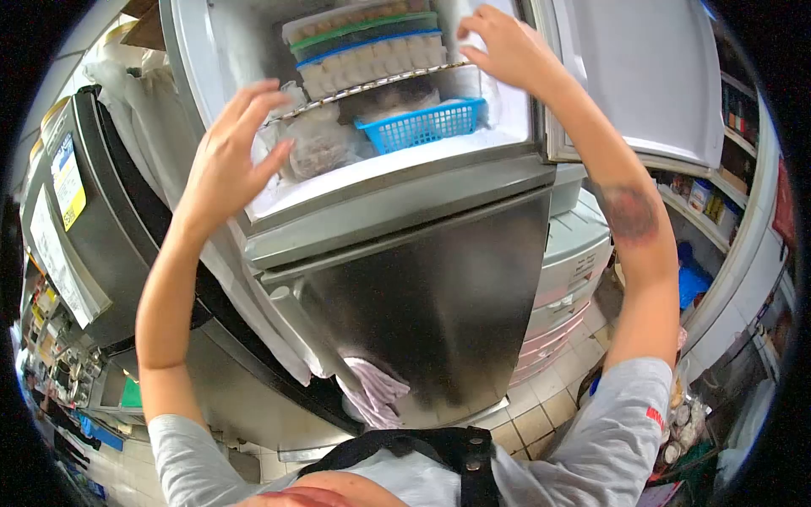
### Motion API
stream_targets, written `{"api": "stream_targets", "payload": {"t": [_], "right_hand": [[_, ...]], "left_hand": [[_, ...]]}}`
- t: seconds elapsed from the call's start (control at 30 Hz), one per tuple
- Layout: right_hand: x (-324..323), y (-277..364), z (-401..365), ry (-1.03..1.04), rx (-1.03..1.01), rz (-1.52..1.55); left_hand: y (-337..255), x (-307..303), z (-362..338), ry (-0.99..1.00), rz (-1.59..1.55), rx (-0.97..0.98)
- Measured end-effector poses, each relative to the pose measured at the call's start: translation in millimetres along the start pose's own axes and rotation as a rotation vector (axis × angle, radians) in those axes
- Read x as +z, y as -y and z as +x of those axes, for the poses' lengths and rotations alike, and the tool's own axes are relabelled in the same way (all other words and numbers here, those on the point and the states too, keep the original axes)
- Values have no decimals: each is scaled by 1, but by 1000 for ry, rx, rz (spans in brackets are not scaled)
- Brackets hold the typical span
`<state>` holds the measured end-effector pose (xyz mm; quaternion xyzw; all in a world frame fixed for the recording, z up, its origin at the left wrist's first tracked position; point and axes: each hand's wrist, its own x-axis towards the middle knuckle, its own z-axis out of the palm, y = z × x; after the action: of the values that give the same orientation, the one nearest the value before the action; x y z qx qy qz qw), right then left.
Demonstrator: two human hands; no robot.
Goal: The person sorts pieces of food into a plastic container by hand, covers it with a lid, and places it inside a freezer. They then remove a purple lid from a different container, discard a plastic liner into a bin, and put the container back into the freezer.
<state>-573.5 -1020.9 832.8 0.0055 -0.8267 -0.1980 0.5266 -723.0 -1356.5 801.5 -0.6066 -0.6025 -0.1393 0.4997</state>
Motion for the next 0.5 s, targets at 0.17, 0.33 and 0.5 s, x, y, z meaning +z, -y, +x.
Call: {"api": "stream_targets", "payload": {"t": [0.17, 0.33, 0.5], "right_hand": [[69, -65, 95, 9, 66, -219], [108, -76, 152, -174, -31, -56], [113, -61, 185, 9, 167, -160]], "left_hand": [[63, 43, 58, 20, 191, 32], [99, 76, 95, 86, 349, -83], [116, 93, 127, 16, 418, -49]]}}
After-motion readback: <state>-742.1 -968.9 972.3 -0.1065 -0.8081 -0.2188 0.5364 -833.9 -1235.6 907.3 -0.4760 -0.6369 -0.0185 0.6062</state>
